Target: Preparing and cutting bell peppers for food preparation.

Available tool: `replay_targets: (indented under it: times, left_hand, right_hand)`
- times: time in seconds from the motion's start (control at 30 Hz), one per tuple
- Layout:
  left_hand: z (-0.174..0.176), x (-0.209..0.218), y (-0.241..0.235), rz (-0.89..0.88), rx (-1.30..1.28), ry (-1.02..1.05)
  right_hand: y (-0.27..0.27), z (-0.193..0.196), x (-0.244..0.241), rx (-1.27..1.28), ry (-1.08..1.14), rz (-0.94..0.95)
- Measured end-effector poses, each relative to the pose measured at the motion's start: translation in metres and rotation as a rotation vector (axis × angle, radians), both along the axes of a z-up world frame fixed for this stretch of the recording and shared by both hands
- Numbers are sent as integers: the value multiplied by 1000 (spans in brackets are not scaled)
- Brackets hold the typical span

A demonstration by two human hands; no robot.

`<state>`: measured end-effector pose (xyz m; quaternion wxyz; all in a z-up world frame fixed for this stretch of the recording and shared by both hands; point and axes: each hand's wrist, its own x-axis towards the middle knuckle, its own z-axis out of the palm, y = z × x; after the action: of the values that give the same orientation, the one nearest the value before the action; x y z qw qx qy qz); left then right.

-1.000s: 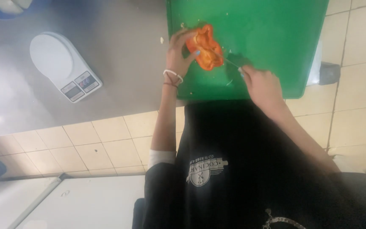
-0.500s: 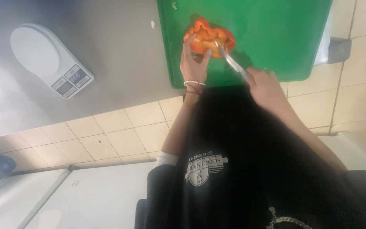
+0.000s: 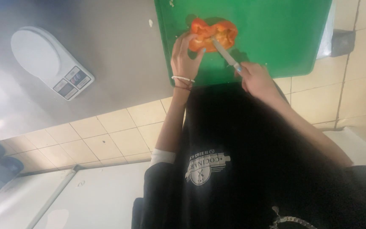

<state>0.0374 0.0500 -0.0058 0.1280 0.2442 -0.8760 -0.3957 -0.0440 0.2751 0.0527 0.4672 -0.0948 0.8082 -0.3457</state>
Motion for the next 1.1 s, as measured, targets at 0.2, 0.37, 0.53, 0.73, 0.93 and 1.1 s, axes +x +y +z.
replay_targets:
  times: [0.2,0.37,0.53,0.73,0.93,1.1]
  left_hand:
    - [-6,10,19,130,196,-40]
    - [-14,10,21,157,171,-10]
    - [-7,9,20,152,171,-66]
    - [-7,8,20,148,174,-89]
    - [-6,17,17,111,194,-67]
    - [-17,23,20,40,101,34]
  right_hand:
    - [3,-9,9,-88,409,141]
    - [1,-1,11,101,406,217]
    - [12,-21,0,-132,357,168]
    - [19,-47,-9,-161,-484,-160]
    - [0,-36,0,-134,-373,-132]
    - [10,-49,15,-198,-328,-123]
